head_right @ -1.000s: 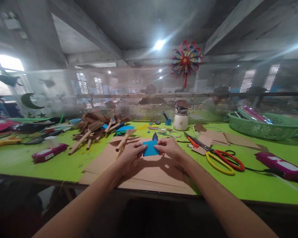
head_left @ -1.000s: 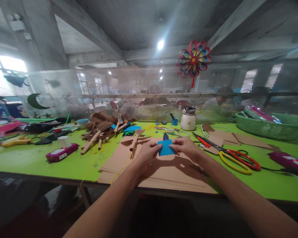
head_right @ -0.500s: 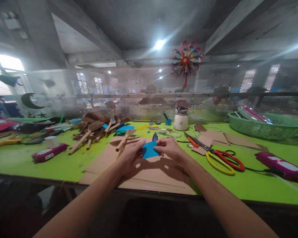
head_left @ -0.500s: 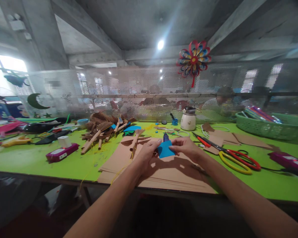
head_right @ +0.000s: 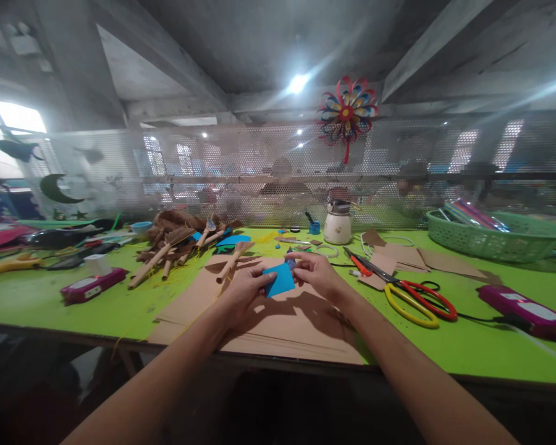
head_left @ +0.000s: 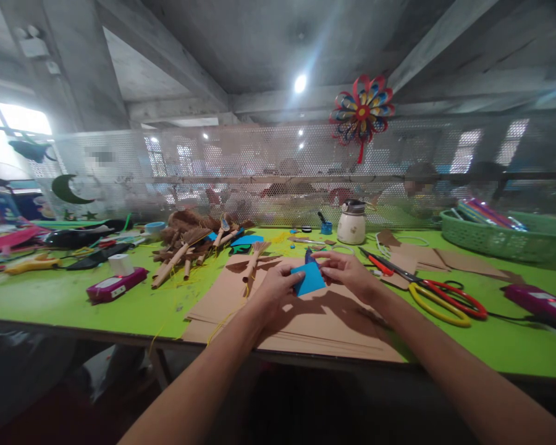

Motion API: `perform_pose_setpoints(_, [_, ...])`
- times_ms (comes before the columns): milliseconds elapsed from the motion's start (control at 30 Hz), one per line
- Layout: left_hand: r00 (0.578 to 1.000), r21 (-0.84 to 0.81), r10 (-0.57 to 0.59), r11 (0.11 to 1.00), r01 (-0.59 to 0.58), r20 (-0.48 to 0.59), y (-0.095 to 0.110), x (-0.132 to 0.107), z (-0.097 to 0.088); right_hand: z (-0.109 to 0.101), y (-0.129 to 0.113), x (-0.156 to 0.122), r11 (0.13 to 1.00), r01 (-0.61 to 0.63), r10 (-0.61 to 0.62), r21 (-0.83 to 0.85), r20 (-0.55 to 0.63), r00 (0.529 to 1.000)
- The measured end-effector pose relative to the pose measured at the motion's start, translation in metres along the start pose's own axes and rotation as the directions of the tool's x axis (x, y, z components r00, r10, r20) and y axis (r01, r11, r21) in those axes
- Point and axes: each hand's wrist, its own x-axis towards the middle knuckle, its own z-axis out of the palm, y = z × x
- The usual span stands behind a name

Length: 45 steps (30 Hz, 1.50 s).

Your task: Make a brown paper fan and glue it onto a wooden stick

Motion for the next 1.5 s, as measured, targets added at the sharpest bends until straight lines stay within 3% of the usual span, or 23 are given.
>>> perform_pose_setpoints(167, [1.000,-0.131,-0.027,0.991,0.028,0.004,0.002,-0.001,-0.002,0.001,-0.006,-0.004,0.994,0.065,-0.057,-0.091,0.090,0.994])
perform_pose_setpoints(300, [0.999,-0.251,0.002,0.968,-0.015,-0.053,0.008,-0.004,-0.002,0.006,-0.007,-0.007,0.960,0.161,-0.145,-0.231,0.087,0.986])
perform_pose_setpoints(400, [0.998,-0.313,0.005,0.949,-0.026,-0.070,0.009,-0.003,-0.003,0.012,-0.004,-0.007,0.929,0.167,-0.163,-0.330,0.037,0.986])
perform_pose_setpoints(533, [0.999,-0.373,0.030,0.928,-0.016,0.034,0.007,0.000,-0.004,0.020,-0.003,-0.007,0.868,0.239,-0.275,-0.436,-0.023,0.961])
perform_pose_setpoints(800, [0.985,-0.433,0.039,0.901,0.037,0.167,0.010,-0.005,-0.003,0.020,-0.006,-0.009,0.774,0.383,-0.429,-0.505,0.027,0.903])
perform_pose_setpoints(1233, [0.995,-0.308,0.045,0.951,-0.016,0.088,0.007,-0.004,-0.001,0.009,-0.003,-0.006,0.789,0.358,-0.378,-0.500,0.065,0.923])
perform_pose_setpoints(1500, [0.991,-0.310,0.093,0.949,-0.060,0.094,0.005,-0.003,-0.002,0.009,-0.001,-0.005,0.784,0.369,-0.375,-0.499,0.092,0.922])
